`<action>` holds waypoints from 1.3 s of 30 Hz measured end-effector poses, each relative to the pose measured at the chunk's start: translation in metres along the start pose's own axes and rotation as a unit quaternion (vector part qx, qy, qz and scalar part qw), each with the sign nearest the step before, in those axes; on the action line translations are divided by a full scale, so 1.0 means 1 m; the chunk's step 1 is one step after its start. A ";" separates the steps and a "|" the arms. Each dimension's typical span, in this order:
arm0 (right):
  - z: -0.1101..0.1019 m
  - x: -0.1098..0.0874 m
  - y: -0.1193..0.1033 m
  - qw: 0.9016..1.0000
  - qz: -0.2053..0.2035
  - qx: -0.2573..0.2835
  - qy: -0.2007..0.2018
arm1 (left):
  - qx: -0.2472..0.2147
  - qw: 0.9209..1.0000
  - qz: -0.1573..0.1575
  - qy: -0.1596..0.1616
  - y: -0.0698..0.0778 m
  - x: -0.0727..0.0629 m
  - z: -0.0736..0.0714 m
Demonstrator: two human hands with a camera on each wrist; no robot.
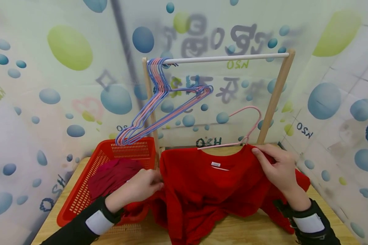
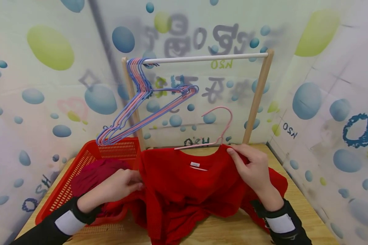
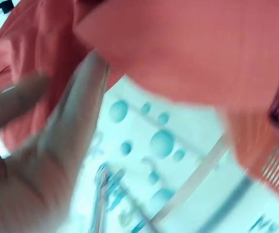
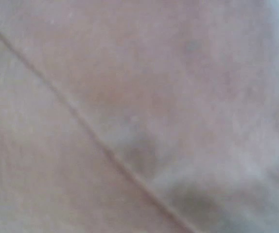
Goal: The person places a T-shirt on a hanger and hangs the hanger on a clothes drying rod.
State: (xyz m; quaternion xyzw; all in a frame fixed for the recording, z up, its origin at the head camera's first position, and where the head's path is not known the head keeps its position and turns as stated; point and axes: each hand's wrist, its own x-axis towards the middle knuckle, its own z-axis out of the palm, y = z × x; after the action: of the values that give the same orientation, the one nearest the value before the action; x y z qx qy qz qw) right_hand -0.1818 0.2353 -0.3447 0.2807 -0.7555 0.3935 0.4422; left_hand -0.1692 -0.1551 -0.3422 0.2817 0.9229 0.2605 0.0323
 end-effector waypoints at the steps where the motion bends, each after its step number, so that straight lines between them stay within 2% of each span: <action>1: 0.001 0.000 -0.001 1.000 0.002 0.000 -0.002 | 0.031 0.999 -0.004 0.036 0.003 -0.001 -0.003; 2: 0.003 0.000 -0.002 1.000 0.004 0.002 -0.004 | 0.059 0.995 -0.008 0.084 0.007 -0.001 -0.006; 3: 0.004 0.001 -0.004 1.000 0.005 0.003 -0.008 | 0.087 0.987 -0.009 0.137 0.012 0.000 -0.010; 5: 0.008 0.001 -0.006 1.000 0.005 0.007 -0.014 | 0.127 0.966 0.009 0.224 0.021 0.003 -0.016; 6: 0.010 0.001 -0.007 1.000 0.004 0.008 -0.017 | 0.142 0.956 0.031 0.256 0.026 0.005 -0.019; 7: 0.012 0.001 -0.008 1.000 0.003 0.011 -0.020 | 0.146 0.949 0.059 0.274 0.029 0.007 -0.020; 8: 0.014 0.001 -0.009 1.000 0.001 0.014 -0.022 | 0.143 0.946 0.088 0.279 0.032 0.010 -0.021; 9: 0.017 0.001 -0.010 1.000 -0.002 0.016 -0.024 | 0.134 0.946 0.117 0.270 0.034 0.012 -0.021; 11: 0.022 0.000 -0.012 0.999 -0.006 0.022 -0.028 | 0.115 0.953 0.152 0.236 0.038 0.016 -0.019; 13: 0.027 -0.001 -0.014 0.999 -0.011 0.028 -0.033 | 0.106 0.959 0.162 0.206 0.039 0.019 -0.016; 16: 0.033 -0.002 -0.017 0.998 -0.016 0.037 -0.046 | 0.095 0.966 0.156 0.181 0.037 0.023 -0.009; 23: 0.042 -0.003 -0.021 0.997 -0.021 0.032 -0.069 | 0.062 0.967 0.162 0.186 0.030 0.025 0.000; 29: 0.043 -0.004 -0.024 0.994 -0.008 0.014 -0.105 | 0.011 0.974 0.145 0.172 0.026 0.025 0.003; 35: 0.035 -0.003 -0.023 0.986 0.006 -0.021 -0.166 | -0.007 0.977 0.129 0.171 0.022 0.024 0.006; 39: 0.025 -0.007 -0.016 0.982 -0.001 -0.050 -0.181 | -0.009 0.975 0.129 0.183 0.019 0.022 0.006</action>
State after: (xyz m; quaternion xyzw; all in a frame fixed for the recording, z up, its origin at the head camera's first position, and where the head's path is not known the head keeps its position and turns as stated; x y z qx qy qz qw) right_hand -0.1775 0.2063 -0.3523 0.3256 -0.8415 0.2975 0.3120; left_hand -0.1775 -0.1272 -0.3364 0.3452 0.8668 0.3180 -0.1682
